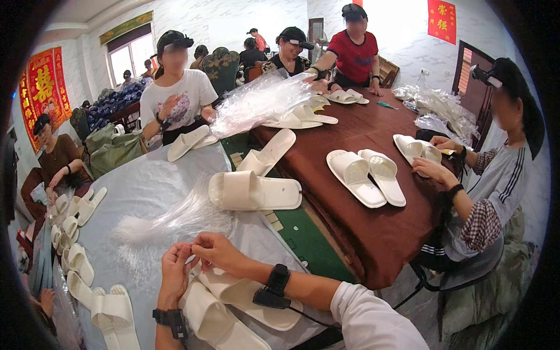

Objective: Trimming and finishing white slippers at a manufacturing table.

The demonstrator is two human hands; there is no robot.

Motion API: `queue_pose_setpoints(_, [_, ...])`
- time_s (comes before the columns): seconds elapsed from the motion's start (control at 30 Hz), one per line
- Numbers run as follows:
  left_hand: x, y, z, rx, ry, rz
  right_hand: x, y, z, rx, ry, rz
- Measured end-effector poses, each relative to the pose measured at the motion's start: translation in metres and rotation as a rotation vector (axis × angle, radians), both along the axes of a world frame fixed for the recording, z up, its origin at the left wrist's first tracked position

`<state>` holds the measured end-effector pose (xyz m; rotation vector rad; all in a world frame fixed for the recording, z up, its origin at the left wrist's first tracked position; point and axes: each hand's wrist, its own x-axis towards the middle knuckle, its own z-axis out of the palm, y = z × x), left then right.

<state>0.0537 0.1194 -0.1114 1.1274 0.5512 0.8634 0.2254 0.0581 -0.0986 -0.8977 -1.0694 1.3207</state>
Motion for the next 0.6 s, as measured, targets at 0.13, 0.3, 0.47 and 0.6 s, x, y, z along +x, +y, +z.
queue_pose_setpoints(0.13, [-0.0002, -0.0005, 0.0012, -0.008, -0.008, -0.007, -0.0012, -0.0026, 0.004, -0.02, -0.007, -0.01])
queue_pose_setpoints(0.3, [0.0, -0.0018, 0.0027, -0.015, -0.004, -0.022, 0.0014, -0.0018, -0.001, 0.014, -0.041, -0.006])
queue_pose_setpoints(0.47, [-0.0024, -0.0024, 0.005, -0.042, 0.006, -0.029, 0.0014, -0.0023, -0.0015, 0.019, -0.033, 0.018])
queue_pose_setpoints(0.6, [-0.0029, -0.0023, 0.0049, -0.047, -0.002, -0.033, 0.0018, -0.0035, 0.0009, 0.006, -0.049, 0.031])
